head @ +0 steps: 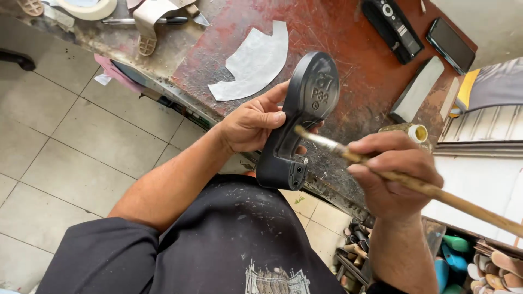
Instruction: The person applies glue to a white paper template and a shoe insole using a brush. They then apply glue to the edges and sole of a black shoe heel piece, turning it over to cover all surfaces.
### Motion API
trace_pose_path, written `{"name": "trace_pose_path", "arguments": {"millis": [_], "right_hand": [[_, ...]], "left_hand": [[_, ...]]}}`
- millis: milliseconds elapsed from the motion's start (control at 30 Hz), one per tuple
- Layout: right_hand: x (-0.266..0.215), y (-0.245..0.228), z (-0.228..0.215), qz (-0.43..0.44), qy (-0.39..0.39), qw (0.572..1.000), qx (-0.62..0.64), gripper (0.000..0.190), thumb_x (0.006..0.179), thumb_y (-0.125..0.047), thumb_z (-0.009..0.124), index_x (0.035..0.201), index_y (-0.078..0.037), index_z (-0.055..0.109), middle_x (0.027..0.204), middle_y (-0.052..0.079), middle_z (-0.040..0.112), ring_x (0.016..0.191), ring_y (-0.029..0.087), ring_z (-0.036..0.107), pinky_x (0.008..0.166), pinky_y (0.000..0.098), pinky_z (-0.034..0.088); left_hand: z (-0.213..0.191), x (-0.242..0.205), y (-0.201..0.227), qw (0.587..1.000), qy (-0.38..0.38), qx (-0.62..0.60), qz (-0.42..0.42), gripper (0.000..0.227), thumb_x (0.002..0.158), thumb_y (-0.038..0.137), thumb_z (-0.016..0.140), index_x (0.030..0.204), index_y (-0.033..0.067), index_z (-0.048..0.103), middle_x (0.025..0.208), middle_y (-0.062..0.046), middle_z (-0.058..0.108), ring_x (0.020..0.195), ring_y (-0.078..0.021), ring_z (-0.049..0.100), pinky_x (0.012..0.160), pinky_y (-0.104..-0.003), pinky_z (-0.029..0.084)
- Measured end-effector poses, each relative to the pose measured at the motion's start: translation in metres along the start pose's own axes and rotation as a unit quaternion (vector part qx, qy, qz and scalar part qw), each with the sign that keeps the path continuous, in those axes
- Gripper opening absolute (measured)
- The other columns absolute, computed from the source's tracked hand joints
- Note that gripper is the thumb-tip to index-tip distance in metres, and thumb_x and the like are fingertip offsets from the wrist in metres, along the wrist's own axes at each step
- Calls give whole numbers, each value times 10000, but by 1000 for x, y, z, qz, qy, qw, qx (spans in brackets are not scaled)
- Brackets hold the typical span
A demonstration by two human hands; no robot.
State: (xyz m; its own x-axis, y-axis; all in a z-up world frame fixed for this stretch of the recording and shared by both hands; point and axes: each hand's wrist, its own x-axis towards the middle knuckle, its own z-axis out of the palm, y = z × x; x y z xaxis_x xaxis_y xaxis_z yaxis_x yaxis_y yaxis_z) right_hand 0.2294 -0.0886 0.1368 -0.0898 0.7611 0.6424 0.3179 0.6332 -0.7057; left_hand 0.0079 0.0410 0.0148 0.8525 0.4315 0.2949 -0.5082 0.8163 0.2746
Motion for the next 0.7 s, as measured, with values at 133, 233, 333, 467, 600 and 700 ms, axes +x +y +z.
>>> {"name": "trace_pose_path", "arguments": {"millis": [133, 233, 333, 467, 600, 700], "right_hand": [[10, -21, 15, -13, -94, 994, -55, 203, 859, -106, 780, 960, -93, 604, 927, 185, 735, 836, 233, 779, 713, 279, 691], [12, -5, 13, -84, 16, 996, -25, 290, 890, -50, 791, 1078, -120, 582, 1010, 176, 698, 884, 224, 758, 719, 245, 689], [8, -13, 23, -77, 38, 996, -20, 185, 866, -14, 784, 895, -112, 629, 988, 175, 701, 720, 169, 749, 612, 204, 677], [16, -10, 26, -95, -1, 995, 22, 222, 862, -9, 793, 1006, -92, 647, 1021, 201, 715, 847, 219, 789, 703, 231, 727], [14, -14, 20, -89, -25, 996, -15, 261, 908, -49, 757, 1064, -115, 558, 1021, 198, 677, 851, 219, 761, 713, 257, 708], [10, -9, 27, -26, -50, 998, 24, 284, 877, -61, 776, 1062, -110, 567, 964, 192, 685, 877, 227, 767, 710, 264, 709]], "left_hand": [[10, -7, 7, 1000, 20, 23, 5, 795, 993, 64, 653, 1654, 189, 230, 1461, -429, 489, 1317, -531, 572, 1023, -691, 552], [9, -15, 3, 1000, -8, -2, 9, 690, 1040, 58, 663, 1628, 186, 326, 1418, -320, 580, 1244, -474, 637, 1014, -713, 547], [14, -17, -2, 1000, -4, -16, 24, 743, 1023, 34, 674, 1650, 183, 305, 1381, -305, 604, 1215, -456, 659, 980, -720, 558], [16, -20, -1, 999, 4, -32, -8, 768, 1018, 34, 633, 1661, 227, 262, 1450, -382, 534, 1088, -567, 668, 960, -683, 567], [18, -20, 5, 1000, 8, -4, 18, 779, 1001, 26, 658, 1653, 187, 263, 1428, -343, 548, 1241, -474, 629, 953, -696, 574], [12, -20, 13, 1000, 17, 19, 15, 866, 968, 4, 692, 1670, 214, 231, 1406, -373, 573, 1217, -476, 657, 942, -598, 614]]}}
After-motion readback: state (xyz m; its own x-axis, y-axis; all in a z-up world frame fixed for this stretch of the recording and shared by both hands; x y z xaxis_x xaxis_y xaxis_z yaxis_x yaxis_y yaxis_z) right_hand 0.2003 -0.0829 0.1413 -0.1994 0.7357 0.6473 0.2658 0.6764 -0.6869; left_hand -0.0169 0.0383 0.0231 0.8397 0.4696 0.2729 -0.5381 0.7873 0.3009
